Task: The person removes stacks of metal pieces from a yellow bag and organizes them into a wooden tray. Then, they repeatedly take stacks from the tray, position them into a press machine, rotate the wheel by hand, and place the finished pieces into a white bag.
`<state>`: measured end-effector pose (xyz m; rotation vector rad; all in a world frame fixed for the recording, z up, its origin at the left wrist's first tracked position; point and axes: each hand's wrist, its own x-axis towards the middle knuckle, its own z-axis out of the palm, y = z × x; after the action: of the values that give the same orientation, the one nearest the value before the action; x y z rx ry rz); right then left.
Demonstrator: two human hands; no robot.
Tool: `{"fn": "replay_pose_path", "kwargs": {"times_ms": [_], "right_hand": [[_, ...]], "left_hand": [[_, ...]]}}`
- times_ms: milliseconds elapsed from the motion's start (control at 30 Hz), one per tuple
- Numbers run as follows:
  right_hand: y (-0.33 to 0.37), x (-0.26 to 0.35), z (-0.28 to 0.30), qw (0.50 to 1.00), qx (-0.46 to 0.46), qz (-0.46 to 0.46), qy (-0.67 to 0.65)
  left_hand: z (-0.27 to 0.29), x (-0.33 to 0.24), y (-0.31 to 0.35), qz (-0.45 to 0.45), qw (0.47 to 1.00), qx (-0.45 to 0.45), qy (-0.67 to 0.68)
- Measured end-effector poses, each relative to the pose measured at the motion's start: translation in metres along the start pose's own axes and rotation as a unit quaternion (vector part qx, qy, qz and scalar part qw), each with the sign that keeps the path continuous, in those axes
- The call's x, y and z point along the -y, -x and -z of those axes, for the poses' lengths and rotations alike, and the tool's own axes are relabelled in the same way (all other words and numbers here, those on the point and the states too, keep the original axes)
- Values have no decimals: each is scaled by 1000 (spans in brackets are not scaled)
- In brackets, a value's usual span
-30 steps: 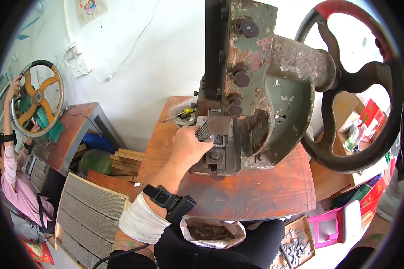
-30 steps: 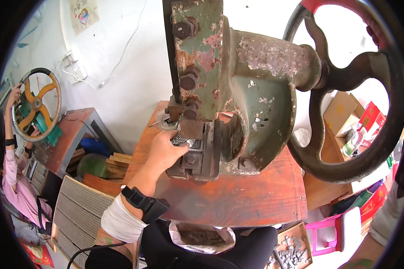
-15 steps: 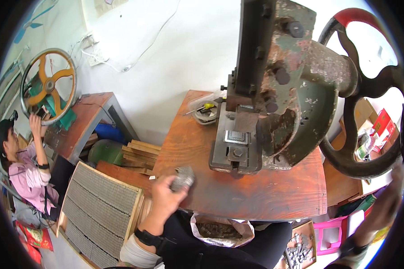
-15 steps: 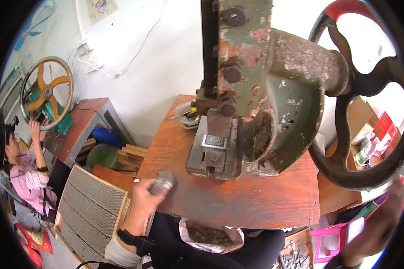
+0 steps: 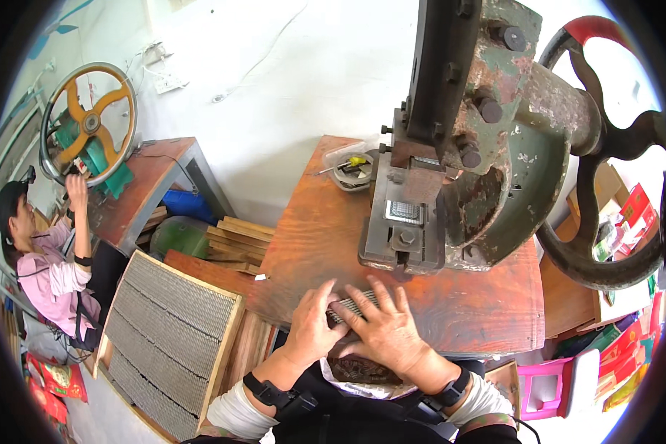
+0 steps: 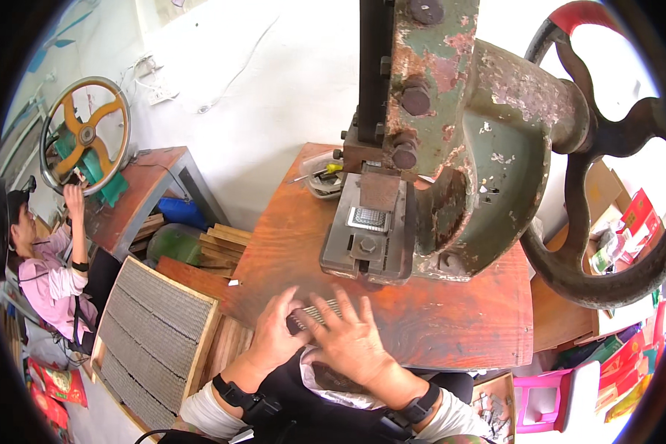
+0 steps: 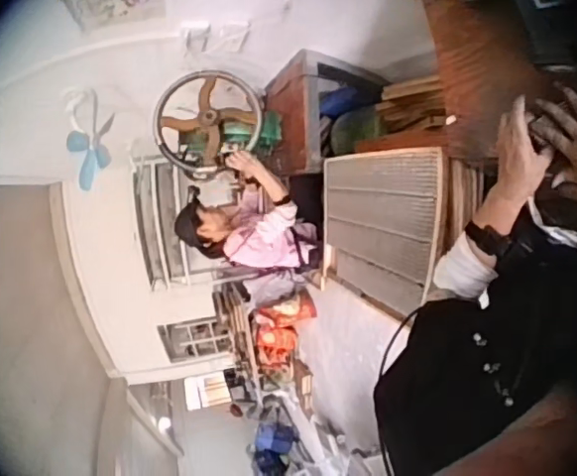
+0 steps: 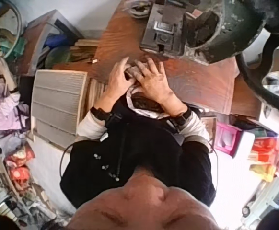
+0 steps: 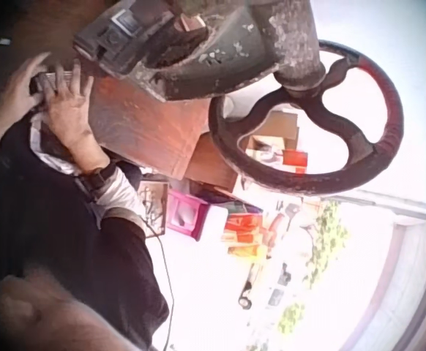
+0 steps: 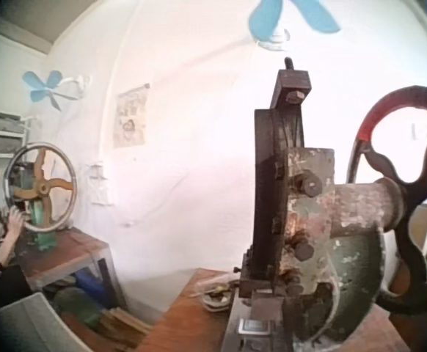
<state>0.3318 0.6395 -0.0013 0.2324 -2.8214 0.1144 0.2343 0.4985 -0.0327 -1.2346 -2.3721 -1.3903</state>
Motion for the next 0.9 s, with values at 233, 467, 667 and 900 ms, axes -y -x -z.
{"fn": "replay_pose_path", "kwargs": {"times_ms": [233,467,667,900], "right_hand": [[13,-28,-2,995,-31,-96,3],[50,-52,7,962,-180,-134,-159],[68,-62,8,970,-164,-117,-137],[71,-59,4,959,-195,-125,-165]], "left_hand": [[6,-13,-11,-11,999,34,-20],[-24,-25,-31,-89,956,95,-264],[15,-13,7,350,563,122,738],[-31,16,85,534,695,304,374]]}}
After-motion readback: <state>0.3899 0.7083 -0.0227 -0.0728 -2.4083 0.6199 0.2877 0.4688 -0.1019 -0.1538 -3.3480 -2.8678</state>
